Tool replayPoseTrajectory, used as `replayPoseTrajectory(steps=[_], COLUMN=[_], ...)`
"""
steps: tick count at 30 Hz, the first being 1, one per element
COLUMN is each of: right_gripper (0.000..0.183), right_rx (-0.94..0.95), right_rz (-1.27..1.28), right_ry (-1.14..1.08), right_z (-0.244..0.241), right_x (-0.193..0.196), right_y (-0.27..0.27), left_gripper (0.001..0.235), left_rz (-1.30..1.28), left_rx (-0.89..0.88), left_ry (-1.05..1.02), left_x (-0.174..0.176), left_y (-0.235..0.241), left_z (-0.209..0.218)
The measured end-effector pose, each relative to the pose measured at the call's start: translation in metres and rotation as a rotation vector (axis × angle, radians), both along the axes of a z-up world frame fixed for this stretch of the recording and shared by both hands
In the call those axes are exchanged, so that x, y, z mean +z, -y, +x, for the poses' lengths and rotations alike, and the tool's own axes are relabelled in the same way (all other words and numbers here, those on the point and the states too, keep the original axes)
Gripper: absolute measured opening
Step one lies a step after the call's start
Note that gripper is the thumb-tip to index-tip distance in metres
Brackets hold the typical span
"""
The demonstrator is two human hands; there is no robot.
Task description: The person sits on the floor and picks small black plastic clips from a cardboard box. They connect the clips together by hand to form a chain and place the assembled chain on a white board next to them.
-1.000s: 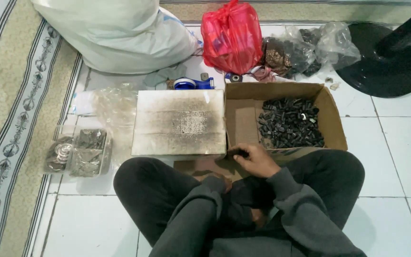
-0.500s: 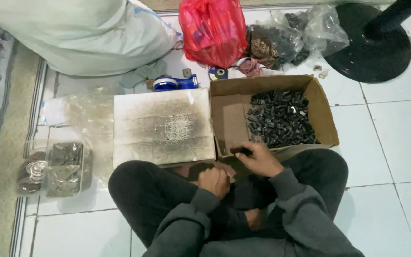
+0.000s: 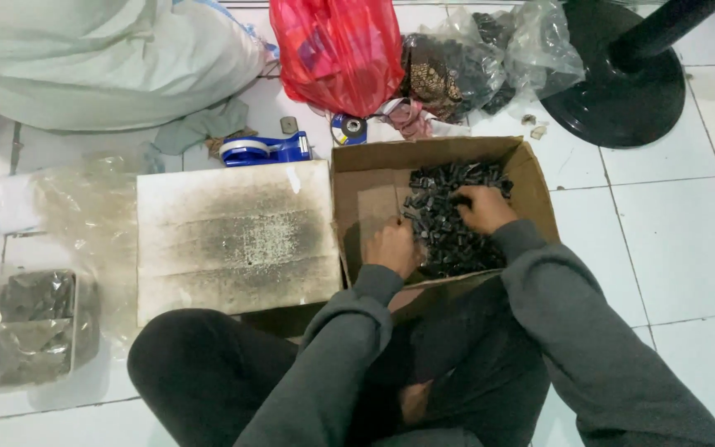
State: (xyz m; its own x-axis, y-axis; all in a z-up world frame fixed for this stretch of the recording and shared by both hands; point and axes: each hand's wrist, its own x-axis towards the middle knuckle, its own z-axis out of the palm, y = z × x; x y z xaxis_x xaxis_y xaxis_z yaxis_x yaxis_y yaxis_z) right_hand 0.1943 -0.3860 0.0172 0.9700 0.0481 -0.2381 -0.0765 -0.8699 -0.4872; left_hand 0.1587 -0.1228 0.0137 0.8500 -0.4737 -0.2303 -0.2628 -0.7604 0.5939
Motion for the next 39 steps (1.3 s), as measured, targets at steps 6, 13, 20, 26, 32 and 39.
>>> replayPoseTrajectory(steps=[6, 13, 20, 26, 32, 39], right_gripper=[0.037, 0.033, 0.036, 0.032, 0.036, 0.022], right_rx=[0.117, 0.195, 0.172, 0.008, -0.030, -0.065], right_rz=[-0.251, -0.189, -0.254, -0.009, -0.043, 0.499], right_ry=[-0.038, -0.094, -0.202, -0.180, -0.116, 0.019], right_z=[0.008, 0.014, 0.018, 0.018, 0.011, -0.003], right_x=[-0.066, -0.032, -0.035, -0.046, -0.033, -0.016], right_y=[0.004, -0.038, -0.039, -0.015, -0.019, -0.055], left_gripper=[0.042, 0.023, 0.013, 0.017, 0.025, 0.023], left_rz=[0.073, 0.021, -0.131, -0.571, -0.559, -0.670], left_rx=[-0.005, 0.067, 0.035, 0.300, 0.301, 0.346], left_ry=[-0.017, 0.228, 0.076, -0.077, -0.156, -0.211], left_x=[-0.040, -0.066, -0.081, -0.069, -0.073, -0.052], left_y=[0.044, 0.045, 0.046, 0.028, 0.023, 0.013], left_z=[0.026, 0.030, 0.043, 0.047, 0.045, 0.030])
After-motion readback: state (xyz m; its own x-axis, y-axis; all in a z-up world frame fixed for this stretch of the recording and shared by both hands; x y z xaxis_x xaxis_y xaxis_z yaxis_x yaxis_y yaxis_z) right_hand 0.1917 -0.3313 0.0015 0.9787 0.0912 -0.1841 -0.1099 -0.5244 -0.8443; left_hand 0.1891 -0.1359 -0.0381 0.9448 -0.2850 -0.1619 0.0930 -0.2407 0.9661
